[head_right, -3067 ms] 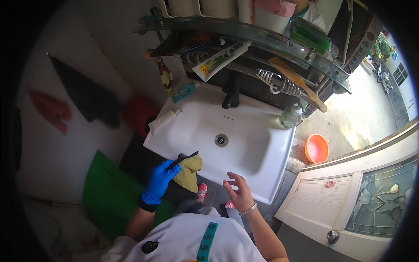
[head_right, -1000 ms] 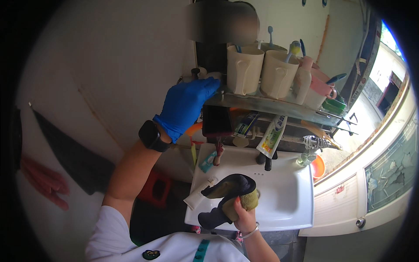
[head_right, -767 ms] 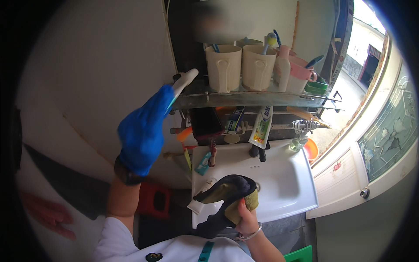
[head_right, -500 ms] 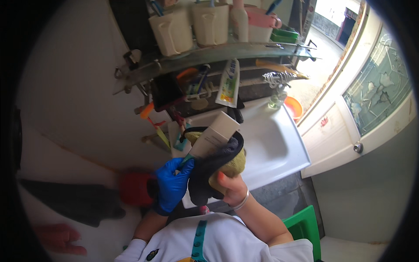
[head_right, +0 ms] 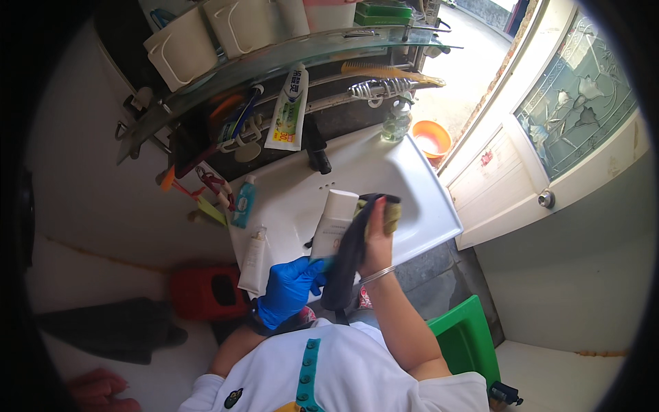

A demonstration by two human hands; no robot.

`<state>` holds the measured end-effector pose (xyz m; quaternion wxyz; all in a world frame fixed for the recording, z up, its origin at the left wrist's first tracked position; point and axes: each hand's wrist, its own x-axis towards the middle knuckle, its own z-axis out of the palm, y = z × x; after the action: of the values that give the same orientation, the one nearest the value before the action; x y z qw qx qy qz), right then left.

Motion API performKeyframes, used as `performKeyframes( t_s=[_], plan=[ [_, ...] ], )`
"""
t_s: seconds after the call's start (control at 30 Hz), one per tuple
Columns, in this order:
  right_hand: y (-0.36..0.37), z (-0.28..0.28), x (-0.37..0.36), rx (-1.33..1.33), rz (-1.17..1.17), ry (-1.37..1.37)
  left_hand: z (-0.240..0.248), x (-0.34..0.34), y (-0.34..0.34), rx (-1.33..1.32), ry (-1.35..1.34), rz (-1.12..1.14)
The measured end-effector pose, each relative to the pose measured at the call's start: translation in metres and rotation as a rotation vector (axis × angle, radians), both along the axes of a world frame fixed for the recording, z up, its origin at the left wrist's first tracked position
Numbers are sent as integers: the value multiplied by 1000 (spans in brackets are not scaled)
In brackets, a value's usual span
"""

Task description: The person puts on a glove and uses a cloth to wipe down the faucet, sink, and a nearby wall shelf, moving several items on the shelf to clean underneath them.

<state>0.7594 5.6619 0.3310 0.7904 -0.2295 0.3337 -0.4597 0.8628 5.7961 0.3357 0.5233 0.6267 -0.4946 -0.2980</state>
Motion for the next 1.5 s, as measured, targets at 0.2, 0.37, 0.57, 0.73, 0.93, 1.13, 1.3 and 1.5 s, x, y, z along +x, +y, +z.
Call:
performKeyframes(
  t_s=[0.2,0.37,0.57,0.73,0.93,1.13,1.3,1.5],
  plan=[
    [-39,4,-26,-68,441,-692,37,21,-11,185,718,-110],
    [-2,-20,5,-217,494,-638,-16,3,-41,204,997,-227],
    [-34,-28,7,139,232,-578,-11,-16,-20,232,961,-353],
    [-36,-41,12,290,546,-900,-16,6,-15,342,1229,-376],
    [-3,-42,27,121,501,-305,-37,6,-21,257,503,231],
    [-23,-83,29,22,393,129,-57,5,-17,209,-375,145],
    [-58,-85,10,-80,63,165,-63,30,3,306,-302,97],
    [-116,-87,-69,-282,31,457,-75,120,-53,247,-954,394]
  ],
)
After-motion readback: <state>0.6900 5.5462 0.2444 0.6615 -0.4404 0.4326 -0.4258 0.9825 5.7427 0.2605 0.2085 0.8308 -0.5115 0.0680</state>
